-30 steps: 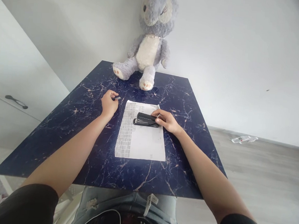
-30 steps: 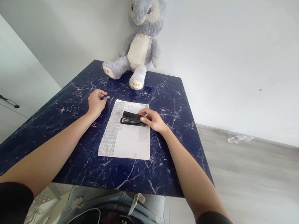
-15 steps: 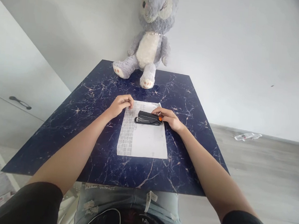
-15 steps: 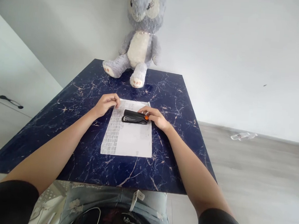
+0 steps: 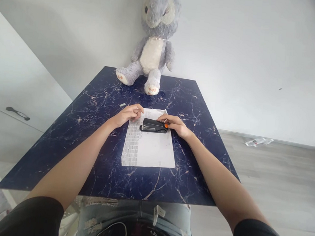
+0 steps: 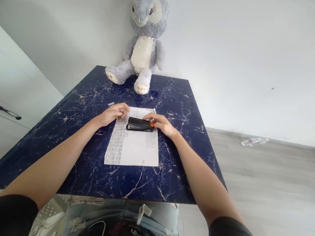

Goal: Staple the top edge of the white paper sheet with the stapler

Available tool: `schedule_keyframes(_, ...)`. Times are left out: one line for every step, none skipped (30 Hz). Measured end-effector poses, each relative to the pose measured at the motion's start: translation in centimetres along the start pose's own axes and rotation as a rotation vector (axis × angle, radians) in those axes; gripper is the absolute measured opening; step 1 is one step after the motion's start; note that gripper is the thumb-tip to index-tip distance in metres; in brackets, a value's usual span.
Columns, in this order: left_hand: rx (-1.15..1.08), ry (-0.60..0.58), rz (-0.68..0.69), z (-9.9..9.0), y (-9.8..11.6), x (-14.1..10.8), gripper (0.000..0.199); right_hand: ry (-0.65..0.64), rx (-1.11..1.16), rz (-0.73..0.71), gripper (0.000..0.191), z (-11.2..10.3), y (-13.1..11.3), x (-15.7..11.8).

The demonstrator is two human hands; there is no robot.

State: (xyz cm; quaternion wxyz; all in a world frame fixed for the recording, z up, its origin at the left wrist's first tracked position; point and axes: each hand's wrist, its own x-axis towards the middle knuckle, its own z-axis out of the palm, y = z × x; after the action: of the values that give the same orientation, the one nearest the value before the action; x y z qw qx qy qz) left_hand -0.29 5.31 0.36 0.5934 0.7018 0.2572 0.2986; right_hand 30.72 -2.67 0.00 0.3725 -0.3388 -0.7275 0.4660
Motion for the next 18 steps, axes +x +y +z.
schedule_keyframes(-0.009, 0.015, 0.029, 0.0, -0.1, 0.1, 0.028, -0.005, 0.005, -0.004, 0.051, 0.0, 0.0, 0.0)
schedule_keyframes(-0.015, 0.02, 0.05, 0.0, -0.2, 0.3, 0.029, -0.007, 0.011, -0.006, 0.051, 0.0, 0.0, 0.0)
schedule_keyframes(-0.018, 0.016, 0.063, 0.0, -0.4, 0.4, 0.029, -0.006, 0.015, -0.008, 0.052, -0.1, 0.1, 0.1)
schedule_keyframes(-0.019, 0.002, 0.073, -0.1, -0.6, 0.5, 0.029, -0.006, 0.019, -0.009, 0.052, 0.0, 0.1, 0.1)
schedule_keyframes(-0.021, -0.021, 0.083, -0.2, -0.8, 0.6, 0.03, -0.009, 0.023, -0.009, 0.052, 0.0, 0.1, 0.1)
schedule_keyframes(-0.028, -0.049, 0.095, -0.3, -1.0, 0.7, 0.032, -0.012, 0.027, -0.009, 0.053, 0.0, 0.2, 0.1)
schedule_keyframes(-0.041, -0.077, 0.109, -0.4, -1.2, 0.7, 0.034, -0.017, 0.031, -0.01, 0.053, 0.0, 0.2, 0.1)
schedule_keyframes(-0.057, -0.104, 0.121, -0.5, -1.4, 0.8, 0.036, -0.023, 0.036, -0.008, 0.053, 0.1, 0.2, 0.1)
schedule_keyframes(-0.074, -0.127, 0.129, -0.6, -1.5, 0.8, 0.038, -0.029, 0.039, -0.006, 0.054, 0.1, 0.3, 0.1)
schedule_keyframes(-0.088, -0.143, 0.131, -0.7, -1.6, 0.8, 0.039, -0.033, 0.04, -0.002, 0.054, 0.1, 0.3, 0.2)
schedule_keyframes(-0.095, -0.15, 0.129, -0.7, -1.6, 0.7, 0.039, -0.036, 0.037, 0.003, 0.055, 0.1, 0.2, 0.2)
schedule_keyframes(-0.099, -0.151, 0.125, -0.7, -1.6, 0.7, 0.039, -0.038, 0.033, 0.007, 0.055, 0.1, 0.2, 0.2)
schedule_keyframes(-0.101, -0.148, 0.12, -0.6, -1.5, 0.6, 0.039, -0.04, 0.028, 0.008, 0.055, 0.1, 0.2, 0.2)
schedule_keyframes(-0.104, -0.143, 0.115, -0.5, -1.4, 0.6, 0.039, -0.042, 0.023, 0.008, 0.056, 0.1, 0.1, 0.2)
schedule_keyframes(-0.109, -0.137, 0.111, -0.5, -1.3, 0.5, 0.039, -0.047, 0.019, 0.007, 0.056, 0.1, 0.1, 0.2)
schedule_keyframes(-0.114, -0.131, 0.108, -0.4, -1.2, 0.5, 0.04, -0.052, 0.017, 0.006, 0.056, 0.1, 0.0, 0.2)
schedule_keyframes(-0.121, -0.126, 0.105, -0.3, -1.1, 0.5, 0.04, -0.057, 0.015, 0.004, 0.057, 0.1, 0.0, 0.2)
schedule_keyframes(-0.127, -0.122, 0.102, -0.3, -1.1, 0.5, 0.041, -0.06, 0.012, 0.003, 0.057, 0.0, -0.1, 0.2)
